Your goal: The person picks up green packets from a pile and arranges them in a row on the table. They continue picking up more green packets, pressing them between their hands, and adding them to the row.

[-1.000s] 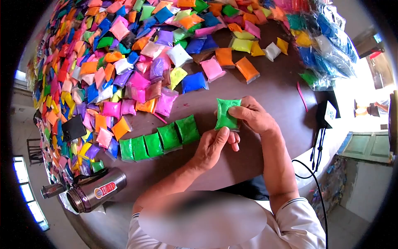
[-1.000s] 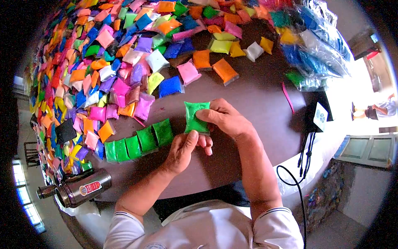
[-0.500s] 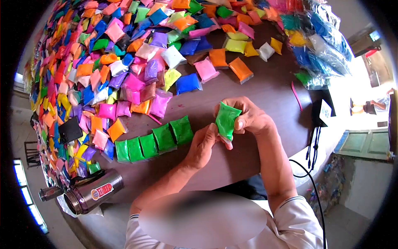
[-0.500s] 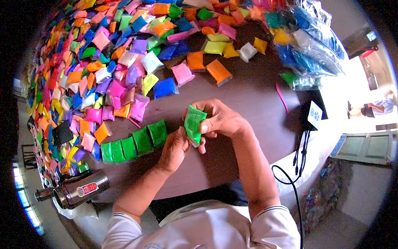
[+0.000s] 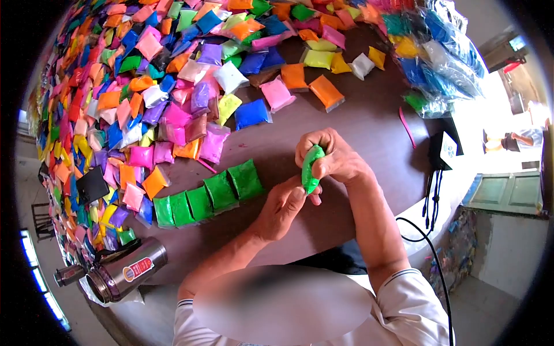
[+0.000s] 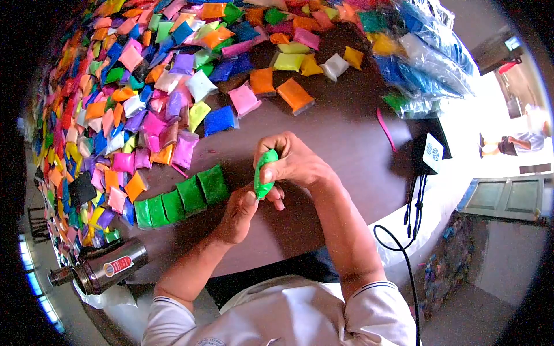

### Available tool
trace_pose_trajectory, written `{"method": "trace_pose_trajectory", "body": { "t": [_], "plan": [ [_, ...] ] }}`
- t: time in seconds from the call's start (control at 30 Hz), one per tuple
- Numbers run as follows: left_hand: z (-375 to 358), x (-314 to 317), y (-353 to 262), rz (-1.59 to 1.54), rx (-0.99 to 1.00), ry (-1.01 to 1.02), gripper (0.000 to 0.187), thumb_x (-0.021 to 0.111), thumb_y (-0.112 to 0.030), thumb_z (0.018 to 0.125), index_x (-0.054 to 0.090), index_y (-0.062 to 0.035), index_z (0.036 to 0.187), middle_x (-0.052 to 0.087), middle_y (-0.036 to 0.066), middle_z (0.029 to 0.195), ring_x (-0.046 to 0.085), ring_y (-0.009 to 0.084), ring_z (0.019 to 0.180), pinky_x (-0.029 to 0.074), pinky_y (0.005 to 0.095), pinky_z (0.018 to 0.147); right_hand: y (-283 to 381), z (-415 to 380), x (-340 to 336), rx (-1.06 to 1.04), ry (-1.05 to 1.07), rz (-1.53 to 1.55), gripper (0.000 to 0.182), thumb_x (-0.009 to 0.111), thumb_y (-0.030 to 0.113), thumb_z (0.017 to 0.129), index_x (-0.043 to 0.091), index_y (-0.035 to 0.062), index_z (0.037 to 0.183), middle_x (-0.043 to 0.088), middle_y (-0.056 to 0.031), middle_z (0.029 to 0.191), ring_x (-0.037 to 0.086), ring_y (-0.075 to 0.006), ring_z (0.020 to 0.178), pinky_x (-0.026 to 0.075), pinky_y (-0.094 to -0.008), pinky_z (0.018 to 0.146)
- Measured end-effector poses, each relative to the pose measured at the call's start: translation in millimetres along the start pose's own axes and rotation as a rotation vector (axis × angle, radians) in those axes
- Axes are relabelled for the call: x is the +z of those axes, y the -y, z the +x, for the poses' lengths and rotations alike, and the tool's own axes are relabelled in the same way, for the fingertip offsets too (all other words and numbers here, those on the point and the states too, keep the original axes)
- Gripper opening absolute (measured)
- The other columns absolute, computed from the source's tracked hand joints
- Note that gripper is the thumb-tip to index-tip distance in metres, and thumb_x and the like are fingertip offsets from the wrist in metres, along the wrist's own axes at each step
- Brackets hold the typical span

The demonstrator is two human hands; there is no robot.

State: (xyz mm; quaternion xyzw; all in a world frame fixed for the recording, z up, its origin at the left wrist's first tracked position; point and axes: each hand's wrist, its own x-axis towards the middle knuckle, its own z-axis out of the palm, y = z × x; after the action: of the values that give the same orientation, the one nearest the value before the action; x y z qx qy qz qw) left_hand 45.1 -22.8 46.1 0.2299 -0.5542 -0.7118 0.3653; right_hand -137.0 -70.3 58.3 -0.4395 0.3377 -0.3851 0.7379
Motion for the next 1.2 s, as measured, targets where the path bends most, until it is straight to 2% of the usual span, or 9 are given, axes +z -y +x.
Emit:
{"method": "trace_pose_trajectory", "body": {
  "t": [0.03,0.23,0.33,0.53,0.7,0.83,0.97,1.13,1.2],
  "plan": [
    [-0.7,-0.9,0.7,0.000,-0.002,0.001,0.049,0.037,-0.043,0.101,0.058,0.0010,0.102,0.058,0.008,0.091,0.054,0.0151,0.087,0.043,0.0318,0.084,-2.6,0.5,1.1,0.007,0.007,0.043,0.056,0.090,0.044,0.054,0.055,0.0027,0.066,0.056,-0.0064,0.069,0.055,-0.0147,0.061,0.041,-0.0256,0.054],
    [-2.4,-4.3,8.1,-0.011,-0.017,0.044,0.052,0.035,-0.046,0.100,0.057,0.0014,0.106,0.059,0.008,0.095,0.055,0.0161,0.090,0.043,0.0328,0.086,12.8,-2.6,14.6,0.073,-0.006,0.162,0.042,0.088,0.026,0.063,0.055,0.0009,0.064,0.057,-0.0069,0.055,0.056,-0.0144,0.042,0.042,-0.0254,0.038],
    [-3.4,-2.5,12.1,-0.100,-0.065,-0.004,0.056,0.035,-0.049,0.099,0.057,0.0012,0.108,0.059,0.009,0.097,0.055,0.0169,0.091,0.044,0.0332,0.087,21.3,-6.0,14.0,0.095,-0.070,-0.014,0.040,0.087,0.025,0.065,0.055,0.0012,0.063,0.058,-0.0056,0.054,0.056,-0.0136,0.044,0.043,-0.0259,0.040],
    [0.3,1.2,0.7,0.128,0.067,0.065,0.053,0.039,-0.048,0.098,0.057,0.0005,0.109,0.059,0.009,0.101,0.056,0.0171,0.092,0.045,0.0332,0.085,27.2,-9.6,9.3,0.102,-0.005,-0.261,0.032,0.083,0.021,0.073,0.058,0.0028,0.065,0.059,-0.0034,0.055,0.056,-0.0104,0.048,0.044,-0.0248,0.042],
    [-4.3,2.8,-1.4,0.168,-0.123,-0.009,0.037,0.045,-0.033,0.100,0.057,0.0008,0.108,0.060,0.007,0.096,0.056,0.0150,0.089,0.046,0.0301,0.083,17.4,-7.2,2.8,0.114,0.122,-0.197,0.034,0.082,0.020,0.073,0.055,0.0003,0.077,0.061,-0.0062,0.065,0.058,-0.0138,0.052,0.046,-0.0249,0.047],
    [-2.8,3.9,3.0,0.099,-0.125,-0.060,0.047,0.037,-0.038,0.101,0.060,0.0029,0.102,0.063,0.011,0.095,0.060,0.0199,0.091,0.047,0.0359,0.086,19.4,-9.5,7.6,0.063,0.130,-0.028,0.033,0.078,0.018,0.078,0.053,0.0002,0.089,0.060,-0.0061,0.066,0.059,-0.0130,0.052,0.045,-0.0268,0.043],
    [-1.7,4.9,0.2,0.108,-0.160,-0.058,0.048,0.037,-0.039,0.101,0.059,0.0032,0.106,0.063,0.011,0.097,0.060,0.0189,0.090,0.048,0.0350,0.085,19.1,-8.8,9.6,0.054,0.123,-0.063,0.027,0.075,0.011,0.080,0.051,0.0010,0.087,0.060,-0.0065,0.067,0.060,-0.0145,0.053,0.047,-0.0269,0.044],
    [3.6,2.3,-4.5,0.103,-0.064,-0.074,0.053,0.037,-0.044,0.100,0.058,0.0034,0.112,0.063,0.011,0.096,0.060,0.0171,0.088,0.047,0.0329,0.083,8.1,-7.7,-1.4,-0.120,0.209,-0.031,0.021,0.072,0.005,0.081,0.052,0.0018,0.082,0.062,-0.0058,0.070,0.063,-0.0161,0.055,0.049,-0.0269,0.045],
    [4.2,4.8,-5.4,-0.006,-0.101,-0.141,0.056,0.037,-0.046,0.099,0.057,0.0038,0.115,0.064,0.011,0.093,0.059,0.0164,0.088,0.046,0.0319,0.083,13.3,-8.5,-2.4,-0.034,0.240,-0.039,0.019,0.072,0.009,0.083,0.054,0.0021,0.082,0.064,-0.0046,0.074,0.063,-0.0141,0.061,0.050,-0.0262,0.052]
  ]
}}
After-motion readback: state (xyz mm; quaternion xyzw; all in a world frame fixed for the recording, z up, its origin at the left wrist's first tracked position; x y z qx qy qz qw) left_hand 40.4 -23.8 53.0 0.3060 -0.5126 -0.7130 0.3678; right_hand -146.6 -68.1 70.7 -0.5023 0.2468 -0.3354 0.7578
